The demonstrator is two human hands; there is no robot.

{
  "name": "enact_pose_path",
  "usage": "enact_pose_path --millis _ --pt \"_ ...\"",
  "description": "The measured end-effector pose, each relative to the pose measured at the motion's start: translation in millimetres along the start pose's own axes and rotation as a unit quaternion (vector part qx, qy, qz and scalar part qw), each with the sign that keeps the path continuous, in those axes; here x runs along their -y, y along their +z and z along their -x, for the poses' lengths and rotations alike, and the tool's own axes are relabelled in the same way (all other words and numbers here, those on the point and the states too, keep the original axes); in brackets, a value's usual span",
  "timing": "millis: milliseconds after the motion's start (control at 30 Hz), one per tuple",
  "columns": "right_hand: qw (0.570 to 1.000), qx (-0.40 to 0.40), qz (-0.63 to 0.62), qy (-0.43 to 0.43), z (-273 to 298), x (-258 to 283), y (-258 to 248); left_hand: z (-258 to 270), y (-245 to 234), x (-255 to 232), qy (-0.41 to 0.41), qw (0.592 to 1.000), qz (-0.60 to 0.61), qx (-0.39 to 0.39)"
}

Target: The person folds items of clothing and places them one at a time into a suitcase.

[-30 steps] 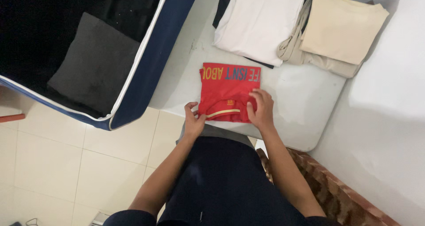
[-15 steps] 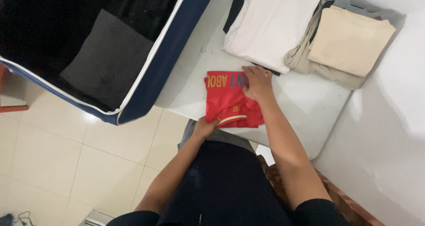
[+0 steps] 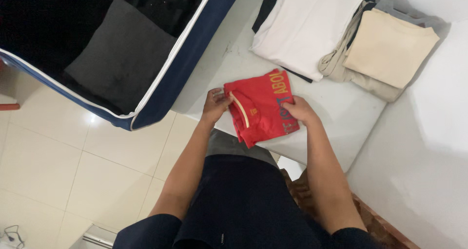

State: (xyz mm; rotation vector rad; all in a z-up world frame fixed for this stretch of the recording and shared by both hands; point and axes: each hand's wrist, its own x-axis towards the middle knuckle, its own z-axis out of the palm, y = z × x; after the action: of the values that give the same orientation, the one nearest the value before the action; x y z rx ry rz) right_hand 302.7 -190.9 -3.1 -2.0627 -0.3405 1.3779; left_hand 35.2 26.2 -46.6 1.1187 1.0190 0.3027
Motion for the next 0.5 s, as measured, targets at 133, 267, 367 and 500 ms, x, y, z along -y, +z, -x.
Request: enact_pose_path --millis 133,267,367,500 --pt "0.978 -0.02 -0.19 0.086 42.4 -22.2 27.1 22.4 17.8 -11.5 -0.059 0.982 -0.179 -0.029" --pt "0.969 -0.063 -0.228 0.071 68.4 -18.7 53.8 66.4 35.3 -13.2 0.056 0.903 -0.425 -0.031" --pt "0.965 -0.046 -0.254 0.046 80.8 -11.7 58.3 78.6 37.1 -12.4 0.1 0.9 -0.422 -0.036" --pt "0.956 -0.051 -0.286 -0.028 91.9 4.4 53.5 81.7 39.8 -27.3 0.111 0.946 -0.303 0.019"
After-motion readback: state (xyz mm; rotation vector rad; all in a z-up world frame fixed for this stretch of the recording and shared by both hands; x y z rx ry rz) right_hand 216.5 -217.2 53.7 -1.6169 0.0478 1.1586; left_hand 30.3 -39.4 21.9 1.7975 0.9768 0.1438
